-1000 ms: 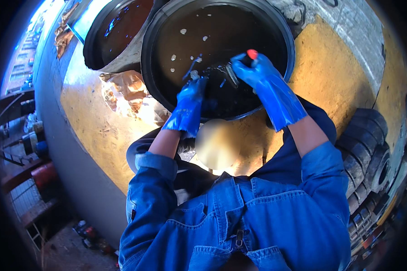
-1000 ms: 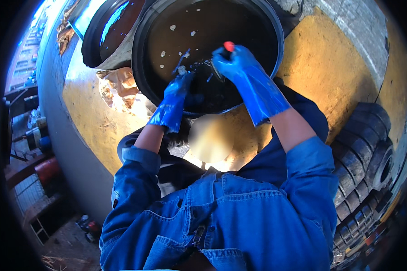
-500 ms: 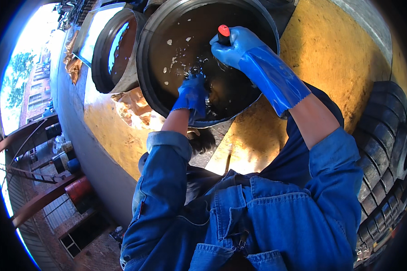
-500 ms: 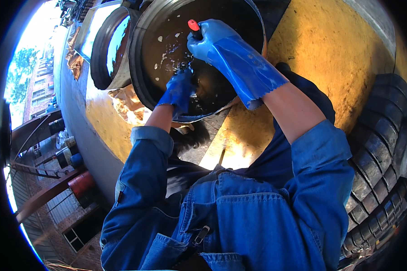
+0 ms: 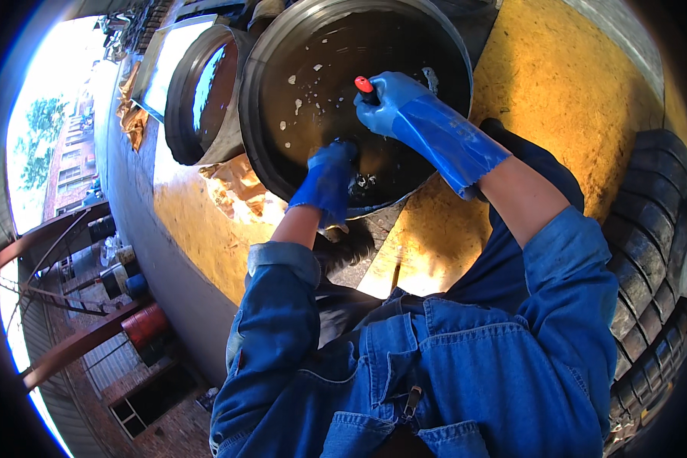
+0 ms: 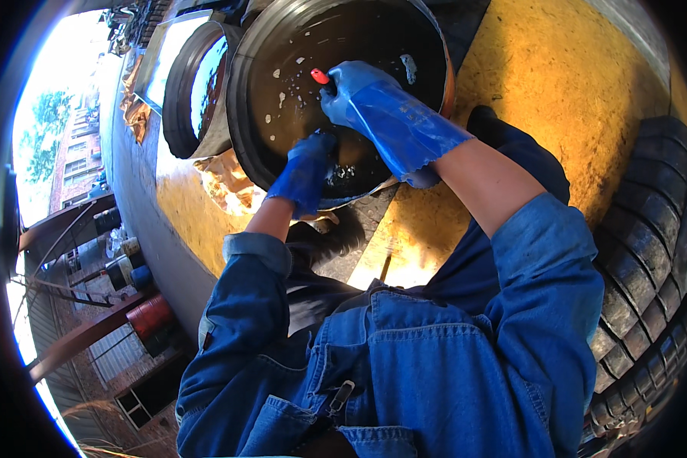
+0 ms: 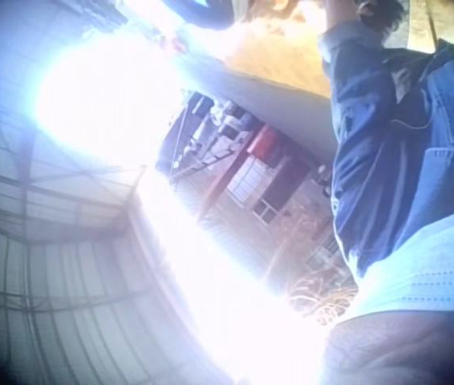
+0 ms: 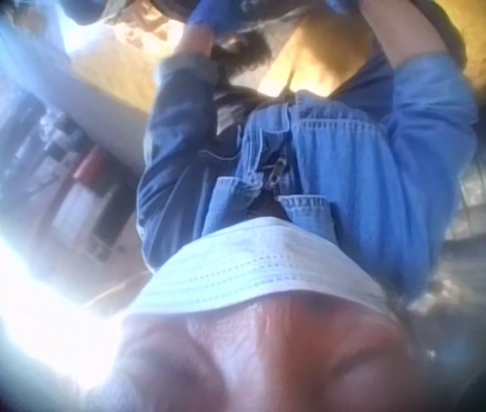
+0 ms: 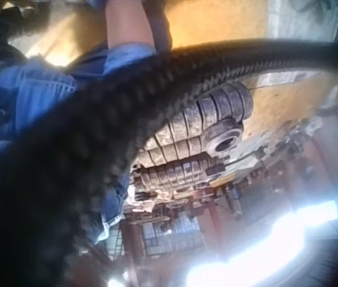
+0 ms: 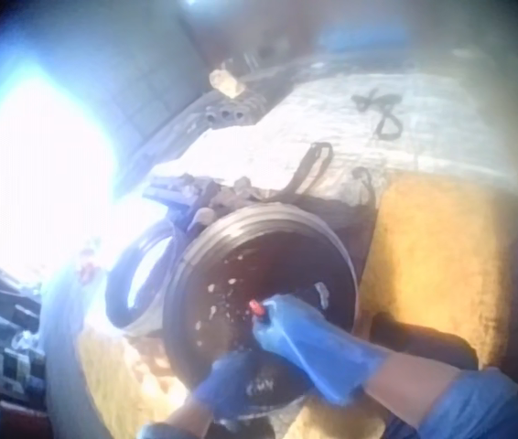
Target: The person is washing circular metal parts in a large basin of soapy water using a small brush. They pick up the parts by hand to scrub them clean within the basin.
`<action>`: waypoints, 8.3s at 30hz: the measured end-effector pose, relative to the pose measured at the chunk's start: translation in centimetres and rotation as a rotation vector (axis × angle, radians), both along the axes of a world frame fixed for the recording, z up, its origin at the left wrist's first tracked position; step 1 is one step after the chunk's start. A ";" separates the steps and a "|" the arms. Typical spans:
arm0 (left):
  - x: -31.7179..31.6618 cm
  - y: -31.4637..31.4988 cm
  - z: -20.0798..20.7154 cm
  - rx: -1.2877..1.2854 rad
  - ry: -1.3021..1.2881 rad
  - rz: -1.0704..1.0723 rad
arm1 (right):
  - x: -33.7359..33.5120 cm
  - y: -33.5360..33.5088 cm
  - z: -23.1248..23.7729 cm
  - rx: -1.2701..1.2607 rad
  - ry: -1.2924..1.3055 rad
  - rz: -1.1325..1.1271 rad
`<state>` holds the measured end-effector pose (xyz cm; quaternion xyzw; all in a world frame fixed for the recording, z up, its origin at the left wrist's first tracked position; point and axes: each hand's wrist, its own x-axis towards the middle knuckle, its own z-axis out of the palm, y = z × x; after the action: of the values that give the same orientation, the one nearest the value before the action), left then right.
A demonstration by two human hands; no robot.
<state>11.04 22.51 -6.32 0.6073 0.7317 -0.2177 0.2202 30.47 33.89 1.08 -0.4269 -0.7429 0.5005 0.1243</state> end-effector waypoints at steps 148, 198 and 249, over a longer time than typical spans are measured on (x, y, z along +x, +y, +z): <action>-5.2 -6.6 -2.2 0.368 -1.960 1.404 | -6.6 -2.8 -4.7 -0.194 0.374 -0.060; -3.8 -4.2 -0.7 0.628 -1.623 0.883 | -5.0 -3.5 -7.2 -0.186 0.041 0.251; 6.8 26.4 0.4 0.287 -1.442 0.632 | 3.5 -4.2 -4.3 -0.280 -0.223 0.251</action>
<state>17.83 48.92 -5.89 0.3846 0.5674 0.3974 0.6101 33.93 29.67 -3.22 -0.3968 -0.7226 0.5599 -0.0824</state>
